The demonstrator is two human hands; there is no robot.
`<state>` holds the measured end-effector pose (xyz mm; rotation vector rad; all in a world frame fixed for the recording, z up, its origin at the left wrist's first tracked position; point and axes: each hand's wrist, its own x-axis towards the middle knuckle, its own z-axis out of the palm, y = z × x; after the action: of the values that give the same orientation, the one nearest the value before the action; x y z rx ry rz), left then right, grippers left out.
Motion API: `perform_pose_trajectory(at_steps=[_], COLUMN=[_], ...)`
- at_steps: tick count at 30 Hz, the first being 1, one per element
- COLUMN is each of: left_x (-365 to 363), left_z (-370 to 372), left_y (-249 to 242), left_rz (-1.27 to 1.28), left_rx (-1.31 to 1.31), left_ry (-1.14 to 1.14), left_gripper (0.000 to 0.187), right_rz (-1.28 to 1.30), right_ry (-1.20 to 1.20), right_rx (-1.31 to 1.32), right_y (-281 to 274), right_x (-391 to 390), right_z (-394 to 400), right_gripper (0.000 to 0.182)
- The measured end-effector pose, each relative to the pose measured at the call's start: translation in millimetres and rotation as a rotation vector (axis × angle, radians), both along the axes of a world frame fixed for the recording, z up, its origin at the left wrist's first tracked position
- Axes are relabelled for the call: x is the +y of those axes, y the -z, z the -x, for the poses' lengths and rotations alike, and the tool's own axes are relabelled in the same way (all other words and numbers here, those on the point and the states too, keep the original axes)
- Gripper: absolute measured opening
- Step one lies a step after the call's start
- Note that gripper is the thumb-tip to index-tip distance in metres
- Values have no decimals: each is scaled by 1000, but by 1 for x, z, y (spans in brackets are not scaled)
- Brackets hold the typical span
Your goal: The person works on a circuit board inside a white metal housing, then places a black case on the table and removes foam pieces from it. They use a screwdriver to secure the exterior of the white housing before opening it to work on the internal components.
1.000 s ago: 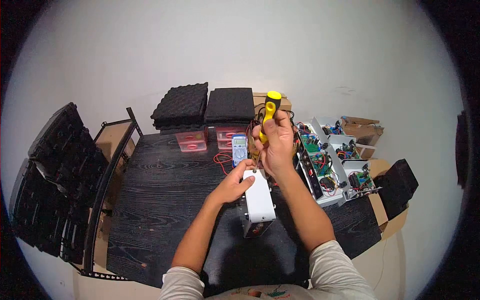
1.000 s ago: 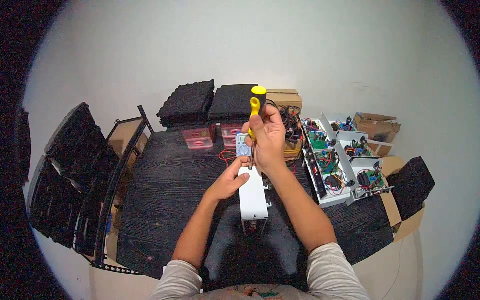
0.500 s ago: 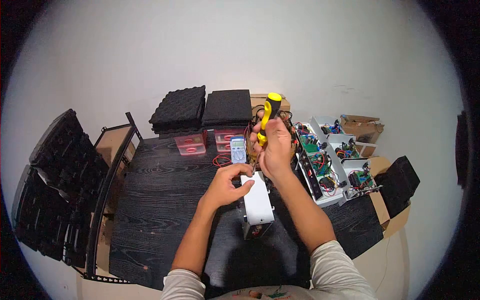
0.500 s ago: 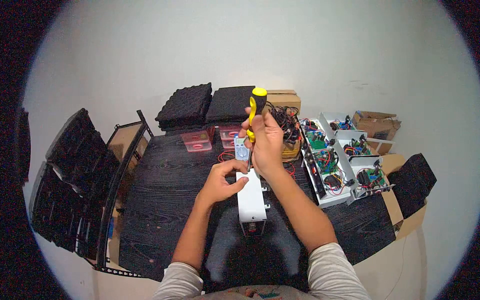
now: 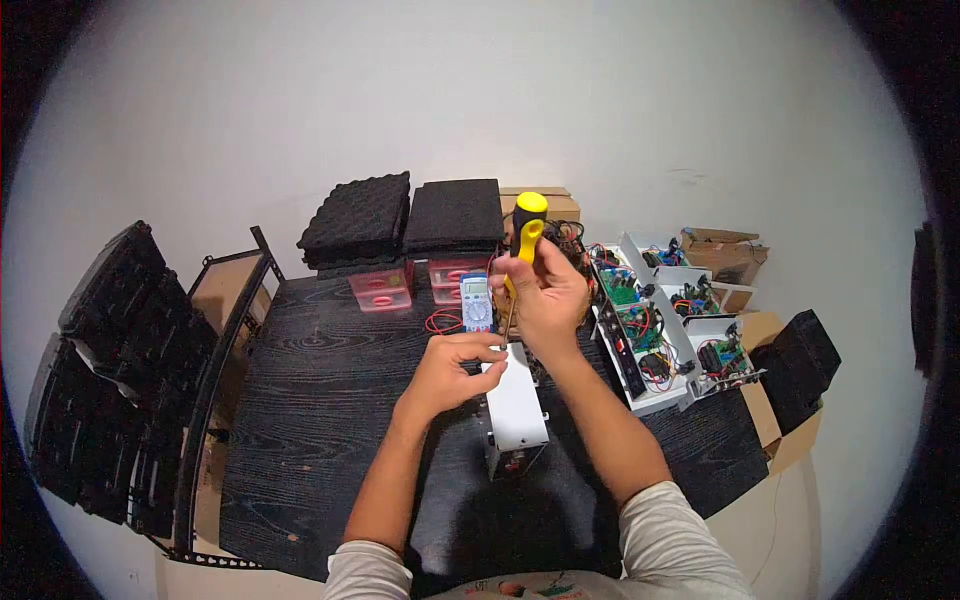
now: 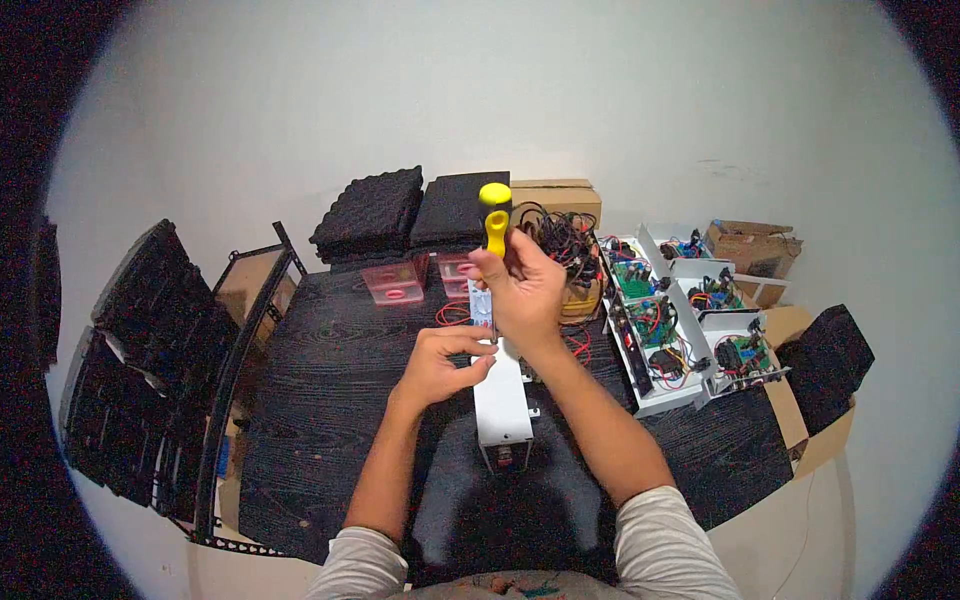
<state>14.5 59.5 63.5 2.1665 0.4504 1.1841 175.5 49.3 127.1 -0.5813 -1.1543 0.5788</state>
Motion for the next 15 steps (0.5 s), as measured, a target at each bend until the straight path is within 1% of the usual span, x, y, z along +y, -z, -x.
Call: perform_pose_trajectory(at_steps=[1,4,8,11,14,15], left_x=[1,1,1,0,0,-1], left_z=[0,0,-1,-1,0,0], left_y=[1,2,0,0,-1,-2], left_rz=[15,55,79,69,53,46], left_rx=[5,5,2,5,17,24], left_ry=[-1,2,3,2,3,3], left_gripper=[16,17,18,19,19,19], right_rz=[23,127,57,76,-30,-4], right_ry=[-47,-474,-515,-348,-32,10], right_rx=[-47,227,341,337,55,42], right_y=[-6,-13,-10,-10,-1,-1], right_x=[-2,5,11,2,4,3], right_z=[-2,-13,-18,-11,-7,-4], right_gripper=[49,53,32,28,24,35])
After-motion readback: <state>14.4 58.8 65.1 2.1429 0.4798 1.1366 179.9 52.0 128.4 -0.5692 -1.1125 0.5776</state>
